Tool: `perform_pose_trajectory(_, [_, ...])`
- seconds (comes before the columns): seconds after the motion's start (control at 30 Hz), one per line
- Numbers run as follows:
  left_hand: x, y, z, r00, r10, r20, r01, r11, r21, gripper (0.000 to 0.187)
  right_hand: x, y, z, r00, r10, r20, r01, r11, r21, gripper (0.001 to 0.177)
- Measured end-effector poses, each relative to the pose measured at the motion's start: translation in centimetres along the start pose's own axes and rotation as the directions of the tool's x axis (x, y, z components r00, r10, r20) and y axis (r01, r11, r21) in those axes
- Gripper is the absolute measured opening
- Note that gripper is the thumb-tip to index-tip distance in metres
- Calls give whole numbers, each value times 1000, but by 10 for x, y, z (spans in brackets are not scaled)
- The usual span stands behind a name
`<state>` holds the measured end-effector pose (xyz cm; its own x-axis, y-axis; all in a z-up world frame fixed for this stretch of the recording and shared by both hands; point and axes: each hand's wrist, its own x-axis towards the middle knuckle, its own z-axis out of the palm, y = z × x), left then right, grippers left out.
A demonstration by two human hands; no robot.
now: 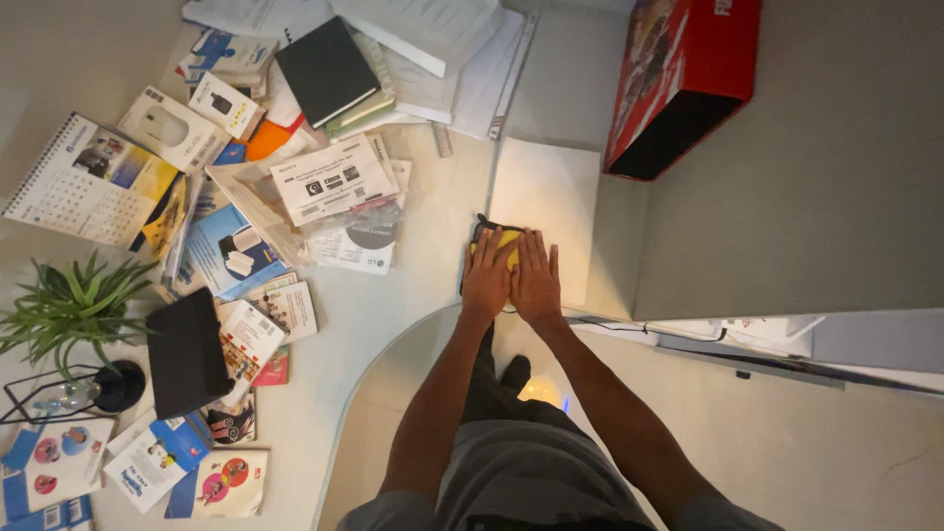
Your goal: The person wipes a white document with a yellow cloth on a cluttered white table. The person moves a red box to the side, picks up the document, and repeatedly rubs the surface with the cloth, flipping the document over to clean both sides.
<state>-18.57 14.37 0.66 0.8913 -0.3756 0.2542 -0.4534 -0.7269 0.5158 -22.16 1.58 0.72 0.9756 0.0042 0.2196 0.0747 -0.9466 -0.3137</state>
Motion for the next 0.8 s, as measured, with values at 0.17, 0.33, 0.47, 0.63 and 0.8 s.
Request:
perform_pose_trajectory(0.17, [0,7,0,999,35,28,-36,998,55,56,-7,9,2,1000,9,18,-7,998,-65,62])
perform_pose_trajectory(0.33, [5,15,10,994,87,69,-95,989,113,57,-14,26,1,999,34,17,-33,997,-71,64])
perform_pose_trajectory(0.47, [7,23,17,990,130,59,-135,988,75,57,-19,36,-4,999,43,-19,-44,998,-55,63])
perform_pose_trajectory(0.63, [12,37,32,983,168,77,-176,978,116,56,-27,47,-18,994,100,-33,-101,994,-28,62])
perform_pose_trajectory(0.8, [15,52,43,979,195,63,-200,976,84,54,-36,60,-27,990,132,-42,-132,991,-11,62])
